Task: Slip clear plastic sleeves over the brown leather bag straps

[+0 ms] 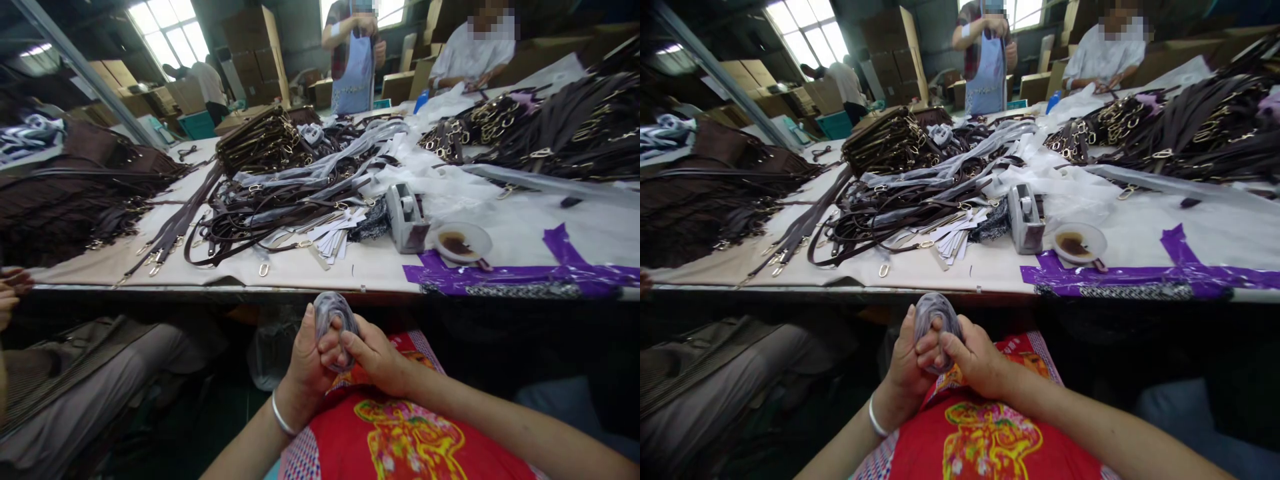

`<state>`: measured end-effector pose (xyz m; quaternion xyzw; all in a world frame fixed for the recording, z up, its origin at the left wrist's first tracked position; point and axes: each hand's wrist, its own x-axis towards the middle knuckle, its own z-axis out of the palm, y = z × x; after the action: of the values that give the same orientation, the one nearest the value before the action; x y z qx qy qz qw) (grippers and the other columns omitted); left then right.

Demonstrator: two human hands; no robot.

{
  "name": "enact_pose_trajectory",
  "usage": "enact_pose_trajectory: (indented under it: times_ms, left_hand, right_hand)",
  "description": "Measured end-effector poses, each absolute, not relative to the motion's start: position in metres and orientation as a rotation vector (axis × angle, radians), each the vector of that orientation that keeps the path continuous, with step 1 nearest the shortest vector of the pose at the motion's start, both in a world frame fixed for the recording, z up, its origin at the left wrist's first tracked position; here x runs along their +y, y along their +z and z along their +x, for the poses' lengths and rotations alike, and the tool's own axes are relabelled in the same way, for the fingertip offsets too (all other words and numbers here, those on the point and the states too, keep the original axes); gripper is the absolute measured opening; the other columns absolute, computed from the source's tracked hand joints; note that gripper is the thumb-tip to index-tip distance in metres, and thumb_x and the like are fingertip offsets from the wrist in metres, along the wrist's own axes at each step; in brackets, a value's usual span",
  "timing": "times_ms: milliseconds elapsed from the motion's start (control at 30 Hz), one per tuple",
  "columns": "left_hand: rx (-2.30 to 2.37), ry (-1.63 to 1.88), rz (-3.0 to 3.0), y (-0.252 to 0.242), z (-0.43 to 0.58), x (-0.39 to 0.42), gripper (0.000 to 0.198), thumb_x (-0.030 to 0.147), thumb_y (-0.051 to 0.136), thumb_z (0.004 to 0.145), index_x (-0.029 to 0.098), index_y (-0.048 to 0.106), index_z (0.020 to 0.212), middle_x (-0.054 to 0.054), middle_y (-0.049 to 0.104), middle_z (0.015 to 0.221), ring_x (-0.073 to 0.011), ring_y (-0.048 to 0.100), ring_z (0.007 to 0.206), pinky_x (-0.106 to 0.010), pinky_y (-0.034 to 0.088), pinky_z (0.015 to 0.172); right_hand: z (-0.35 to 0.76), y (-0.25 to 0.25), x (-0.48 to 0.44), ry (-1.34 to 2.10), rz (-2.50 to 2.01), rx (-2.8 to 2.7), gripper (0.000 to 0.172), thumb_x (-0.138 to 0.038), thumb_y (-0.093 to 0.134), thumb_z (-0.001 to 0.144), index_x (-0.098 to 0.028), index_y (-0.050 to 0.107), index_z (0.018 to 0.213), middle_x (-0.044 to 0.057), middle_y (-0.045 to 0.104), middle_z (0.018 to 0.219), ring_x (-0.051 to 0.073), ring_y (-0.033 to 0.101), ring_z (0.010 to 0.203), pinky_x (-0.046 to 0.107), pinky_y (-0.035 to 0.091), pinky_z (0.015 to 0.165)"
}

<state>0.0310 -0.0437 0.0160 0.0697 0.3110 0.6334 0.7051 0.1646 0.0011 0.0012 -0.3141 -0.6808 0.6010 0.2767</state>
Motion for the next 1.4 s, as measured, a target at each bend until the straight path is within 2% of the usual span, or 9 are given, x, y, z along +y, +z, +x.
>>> enact_pose_trajectory:
  times_ms: [300,500,667,833,933,1000,1133,1267,1400]
  left_hand:
    - [0.612,1.397,0.107,0.001,0.033,-0.043,0.063,0.064,0.043,0.093,0.009,0.067,0.075,0.01,0.03,0.041,-0.0035,0.029,0.032,-0.017,0.043,0.044]
    - [0.692,1.099,0.471,-0.006,0.004,-0.043,0.075,0.075,0.044,0.085,0.006,0.07,0.072,-0.01,0.065,0.06,-0.0185,0.063,0.061,-0.028,0.052,0.065]
    - [0.873,0.589,0.885,0.003,-0.025,-0.039,0.058,0.068,0.063,0.079,0.011,0.072,0.083,-0.006,0.068,0.07,-0.014,0.056,0.058,-0.026,0.045,0.06]
    - [1.001,0.113,1.453,0.019,-0.02,-0.033,0.046,0.057,0.051,0.091,0.015,0.069,0.084,-0.001,0.063,0.069,-0.0144,0.053,0.06,-0.025,0.042,0.059]
    - [0.983,0.16,1.619,0.025,-0.011,-0.039,0.036,0.046,0.047,0.095,0.016,0.068,0.097,-0.004,0.068,0.087,-0.0173,0.059,0.075,-0.027,0.046,0.072]
    - [0.987,0.254,1.64,0.026,-0.008,-0.048,0.034,0.043,0.045,0.097,0.017,0.066,0.102,-0.005,0.068,0.096,-0.0182,0.059,0.084,-0.027,0.046,0.08]
    - [1.002,0.37,1.525,0.016,-0.008,-0.065,0.037,0.046,0.042,0.097,0.015,0.063,0.095,-0.003,0.063,0.089,-0.0163,0.055,0.079,-0.026,0.046,0.076]
    - [0.94,0.501,1.425,0.003,-0.011,-0.074,0.042,0.051,0.04,0.097,0.014,0.061,0.099,-0.005,0.062,0.094,-0.0172,0.054,0.084,-0.027,0.045,0.081]
    - [0.993,0.452,1.47,0.003,-0.011,-0.071,0.046,0.053,0.04,0.096,0.014,0.063,0.101,-0.007,0.065,0.094,-0.0187,0.057,0.082,-0.028,0.046,0.078]
  right_hand:
    - [0.163,-0.016,0.0,1.542,-0.942,-1.861,0.035,-0.047,0.044,0.095,-0.015,0.061,0.098,0.007,0.07,0.087,0.02,0.065,0.077,0.03,0.051,0.07]
    - [0.186,-0.005,0.018,1.128,-0.91,-2.426,0.023,-0.036,0.046,0.093,-0.017,0.059,0.088,0.007,0.071,0.082,0.019,0.065,0.071,0.028,0.045,0.064]
    - [0.193,0.006,0.025,0.534,-0.536,-3.021,0.025,-0.039,0.057,0.088,-0.014,0.06,0.091,0.008,0.072,0.075,0.022,0.066,0.061,0.029,0.033,0.054]
    - [0.19,0.003,0.015,0.358,-0.3,-3.118,0.016,-0.027,0.049,0.094,-0.015,0.059,0.089,0.006,0.07,0.071,0.022,0.067,0.058,0.03,0.03,0.051]
    - [0.194,0.001,0.012,0.425,-0.298,-3.14,0.014,-0.022,0.048,0.095,-0.016,0.059,0.089,0.005,0.069,0.073,0.021,0.067,0.061,0.03,0.034,0.052]
    - [0.199,0.001,0.015,0.568,-0.369,-3.099,0.018,-0.032,0.053,0.095,-0.016,0.06,0.095,0.005,0.069,0.08,0.022,0.067,0.067,0.03,0.039,0.056]
    - [0.208,-0.004,0.02,0.874,-0.452,-2.904,0.062,-0.055,0.063,0.086,-0.014,0.047,0.13,0.015,0.06,0.121,0.026,0.066,0.096,0.033,0.049,0.071]
    - [0.206,-0.015,0.019,1.105,-0.306,-2.889,0.04,-0.051,0.049,0.096,-0.016,0.056,0.115,0.01,0.063,0.113,0.021,0.065,0.091,0.031,0.049,0.074]
    - [0.201,-0.014,0.016,0.903,-0.337,-3.027,0.031,-0.042,0.048,0.098,-0.013,0.06,0.1,0.01,0.066,0.094,0.021,0.063,0.076,0.031,0.045,0.063]
